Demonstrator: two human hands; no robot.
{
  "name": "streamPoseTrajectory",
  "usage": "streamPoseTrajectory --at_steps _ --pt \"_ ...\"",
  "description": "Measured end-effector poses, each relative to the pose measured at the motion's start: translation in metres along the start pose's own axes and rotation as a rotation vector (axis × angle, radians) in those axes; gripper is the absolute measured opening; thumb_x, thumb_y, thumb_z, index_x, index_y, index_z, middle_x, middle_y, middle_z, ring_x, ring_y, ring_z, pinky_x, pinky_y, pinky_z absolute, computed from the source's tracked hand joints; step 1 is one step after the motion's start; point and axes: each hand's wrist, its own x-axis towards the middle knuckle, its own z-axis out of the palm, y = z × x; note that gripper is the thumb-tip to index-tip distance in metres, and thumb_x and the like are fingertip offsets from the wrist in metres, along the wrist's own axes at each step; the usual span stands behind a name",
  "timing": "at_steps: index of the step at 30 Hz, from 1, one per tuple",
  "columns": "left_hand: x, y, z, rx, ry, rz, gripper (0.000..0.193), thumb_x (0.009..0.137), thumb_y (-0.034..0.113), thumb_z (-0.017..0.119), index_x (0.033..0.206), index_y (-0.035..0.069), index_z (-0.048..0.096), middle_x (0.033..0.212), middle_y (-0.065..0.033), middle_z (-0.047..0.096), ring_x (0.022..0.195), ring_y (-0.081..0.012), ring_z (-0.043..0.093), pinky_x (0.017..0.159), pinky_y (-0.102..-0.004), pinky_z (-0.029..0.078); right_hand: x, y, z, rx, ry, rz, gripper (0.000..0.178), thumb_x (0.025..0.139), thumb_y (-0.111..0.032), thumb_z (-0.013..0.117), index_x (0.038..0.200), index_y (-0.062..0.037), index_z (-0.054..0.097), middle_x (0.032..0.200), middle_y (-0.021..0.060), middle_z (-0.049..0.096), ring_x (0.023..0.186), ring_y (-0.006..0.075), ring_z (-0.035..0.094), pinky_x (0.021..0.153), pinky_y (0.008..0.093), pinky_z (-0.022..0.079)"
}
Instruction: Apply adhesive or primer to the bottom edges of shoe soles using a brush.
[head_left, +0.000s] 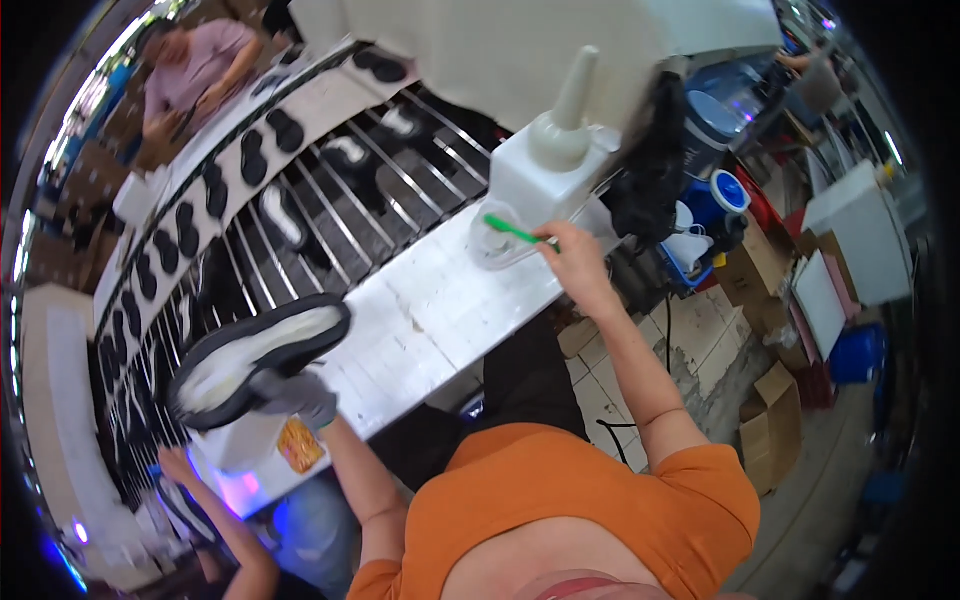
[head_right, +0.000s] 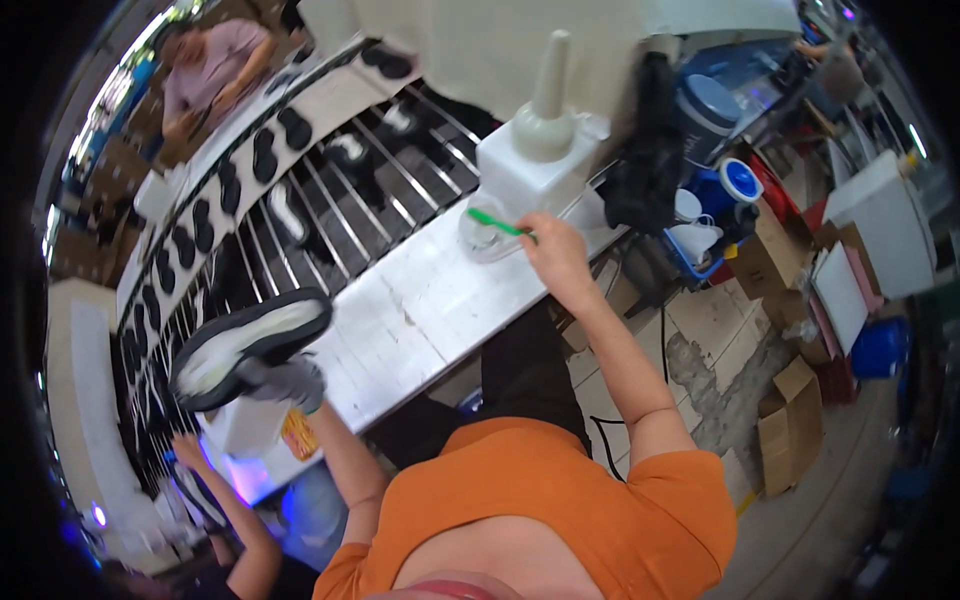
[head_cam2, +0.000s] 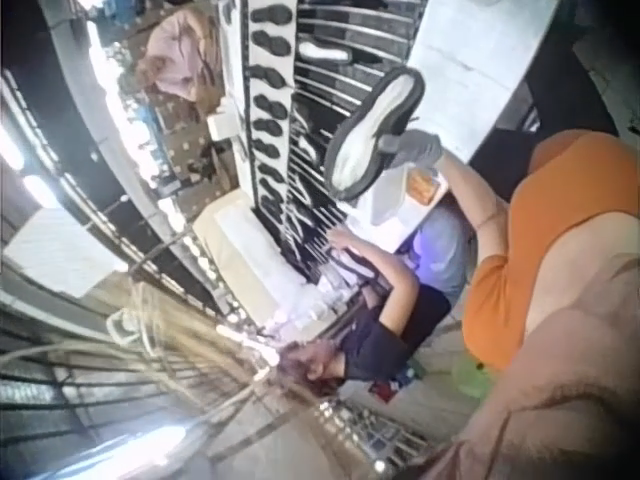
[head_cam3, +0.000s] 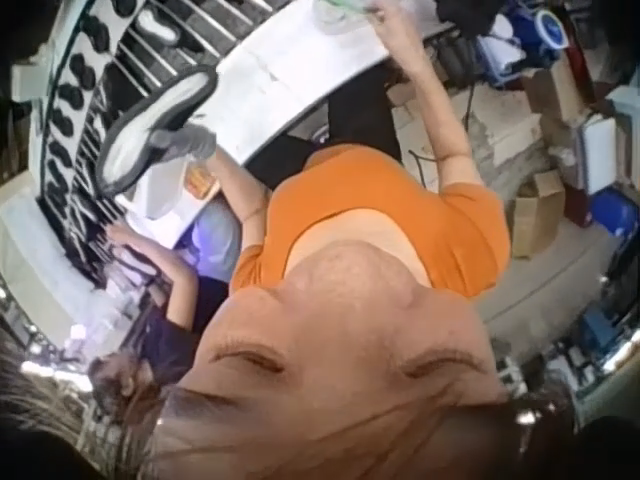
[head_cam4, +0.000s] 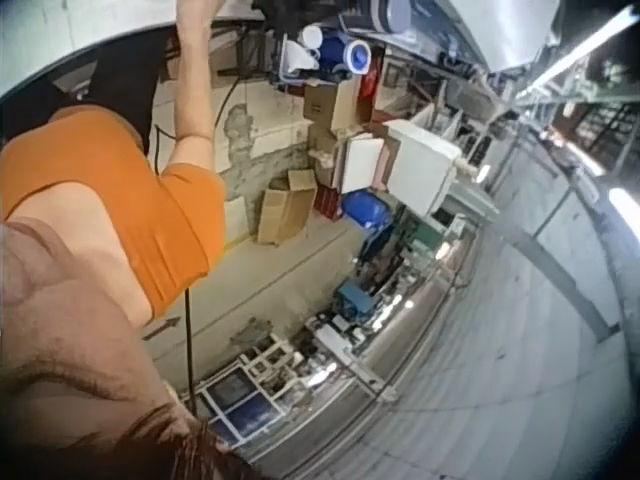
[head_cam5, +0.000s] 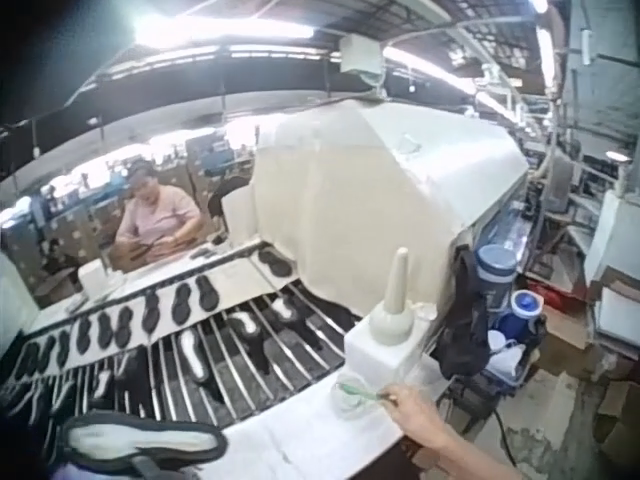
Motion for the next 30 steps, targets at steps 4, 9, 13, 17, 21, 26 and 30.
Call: streamPoseTrajectory --at_steps 4,9,13,17,21,26,30 --pt "-0.079 -0.034 -0.059 0.552 -0.224 0.215 0.091 0.077 0.043 0.078 0.137 -0.008 0.033 0.129 -0.0234 0.052 0.112 -0.0301 0.057 0.094 -0.0390 0.050 -0.002 -0.006 0.002 -0.224 -0.019 -0.026 0.011 0.082 -0.011 0.065 0.087 -0.0024 0.061 0.085 0.0130 0.062 0.082 0.0349 0.062 0.070 0.0459 0.049" --pt "-0.111 -0.010 -0.106 0.605 -0.514 -0.078 0.055 0.075 0.012 0.082 0.122 0.000 0.057 0.125 -0.0138 0.058 0.111 -0.0240 0.057 0.098 -0.0391 0.045 0.004 -0.011 0.021 -0.441 -0.104 -0.083 0.006 0.082 -0.006 0.061 0.087 -0.0027 0.060 0.086 0.0139 0.061 0.082 0.0359 0.063 0.070 0.0464 0.051" --pt "-0.108 0.017 -0.117 0.745 -0.756 -0.256 0.066 0.082 0.028 0.076 0.139 0.010 0.046 0.139 -0.0082 0.050 0.130 -0.0235 0.044 0.111 -0.0381 0.030 0.007 -0.010 0.039 -0.603 -0.152 -0.109 0.006 0.081 -0.002 0.056 0.085 -0.0021 0.060 0.086 0.0147 0.061 0.081 0.0365 0.064 0.072 0.0463 0.052" --pt "-0.105 0.036 -0.113 0.812 -0.831 -0.134 0.060 0.084 0.023 0.074 0.136 0.007 0.049 0.136 -0.0086 0.053 0.125 -0.0240 0.048 0.108 -0.0370 0.034 0.012 0.003 0.040 -0.578 -0.229 -0.084 0.010 0.086 -0.013 0.061 0.089 -0.0047 0.065 0.086 0.0147 0.063 0.078 0.0374 0.063 0.068 0.0477 0.050" --pt "-0.126 0.056 -0.099 0.586 -0.493 -0.522 0.048 0.085 0.016 0.073 0.128 0.004 0.056 0.131 -0.0091 0.057 0.118 -0.0202 0.052 0.103 -0.0352 0.038 0.015 0.026 0.033 -0.251 -0.234 -0.066 0.018 0.086 -0.014 0.063 0.100 -0.0049 0.069 0.087 0.0139 0.070 0.068 0.0289 0.065 0.060 0.0372 0.049" --pt "-0.140 0.063 -0.080 0.732 -0.584 -0.565 0.047 0.090 0.012 0.065 0.132 -0.002 0.049 0.135 -0.0116 0.050 0.121 -0.0201 0.048 0.106 -0.0349 0.033 -0.003 0.046 0.040 0.610 -0.274 0.385 0.022 0.091 -0.012 0.062 0.110 -0.0011 0.064 0.084 0.0033 0.067 0.058 0.0034 0.049 0.048 0.0179 0.035" --pt "-0.128 0.083 -0.070 1.159 -0.960 -0.196 0.052 0.089 0.031 0.062 0.133 0.006 0.051 0.138 -0.0168 0.049 0.131 -0.0370 0.039 0.112 -0.0439 0.026 -0.007 0.035 0.053 0.825 -0.267 0.543 0.028 0.092 -0.012 0.062 0.118 -0.0020 0.057 0.085 0.0042 0.064 0.054 0.0038 0.045 0.046 0.0174 0.031"
